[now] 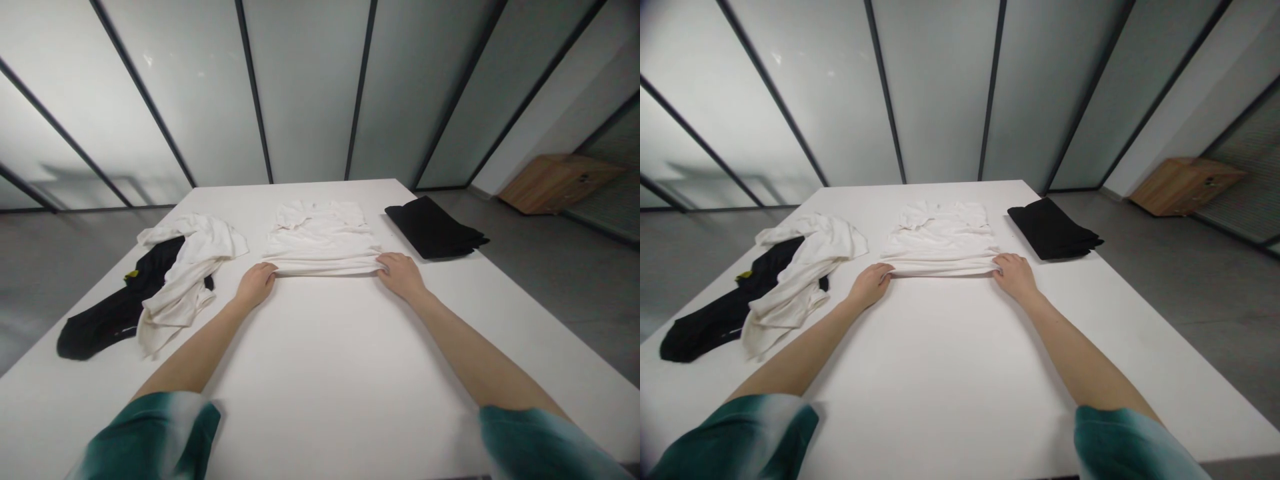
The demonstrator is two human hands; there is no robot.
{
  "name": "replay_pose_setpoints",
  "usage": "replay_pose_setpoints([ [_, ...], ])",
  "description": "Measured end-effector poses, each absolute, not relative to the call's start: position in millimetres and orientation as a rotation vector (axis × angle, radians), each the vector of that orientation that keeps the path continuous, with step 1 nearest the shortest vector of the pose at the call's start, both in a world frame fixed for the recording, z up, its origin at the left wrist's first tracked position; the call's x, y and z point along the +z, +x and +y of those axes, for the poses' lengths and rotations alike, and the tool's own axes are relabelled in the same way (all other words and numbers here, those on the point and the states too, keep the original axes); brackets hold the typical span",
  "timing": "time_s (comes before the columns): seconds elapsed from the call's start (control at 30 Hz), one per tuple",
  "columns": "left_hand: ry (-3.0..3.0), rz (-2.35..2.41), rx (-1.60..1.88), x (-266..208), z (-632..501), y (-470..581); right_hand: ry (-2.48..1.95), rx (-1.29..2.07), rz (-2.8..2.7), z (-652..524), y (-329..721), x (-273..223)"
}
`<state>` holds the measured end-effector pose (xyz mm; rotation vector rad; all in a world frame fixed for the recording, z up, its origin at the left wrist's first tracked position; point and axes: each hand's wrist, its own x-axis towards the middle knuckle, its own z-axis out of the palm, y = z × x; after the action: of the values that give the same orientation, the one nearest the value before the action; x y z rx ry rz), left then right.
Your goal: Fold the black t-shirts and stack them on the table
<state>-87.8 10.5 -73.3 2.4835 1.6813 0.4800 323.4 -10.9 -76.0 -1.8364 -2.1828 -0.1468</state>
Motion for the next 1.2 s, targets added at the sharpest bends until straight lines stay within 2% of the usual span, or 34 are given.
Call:
replay_pose_setpoints([
  [0.23,2.009,1.718,0.998,-67,10,-99,-1.661,0.149,-1.637,-17,332,-79],
  [0.37,1.739,1.538,1.18,-60,10,-103,-1.498,0.319,-1.403,-18,328,-73],
  [0.47,1.595,1.376,1.172,-58,9,-103,-1.457,0.454,-1.33,-18,327,-69],
  [0.6,1.542,1.449,1.092,-63,7,-100,-1.516,0.499,-1.316,-15,327,-73],
  [0.87,1.801,1.324,0.885,-64,7,-108,-1.52,0.59,-1.498,-10,333,-92],
  [1.2,1.672,1.589,0.914,-70,14,-102,-1.548,0.544,-1.515,-10,333,-94],
])
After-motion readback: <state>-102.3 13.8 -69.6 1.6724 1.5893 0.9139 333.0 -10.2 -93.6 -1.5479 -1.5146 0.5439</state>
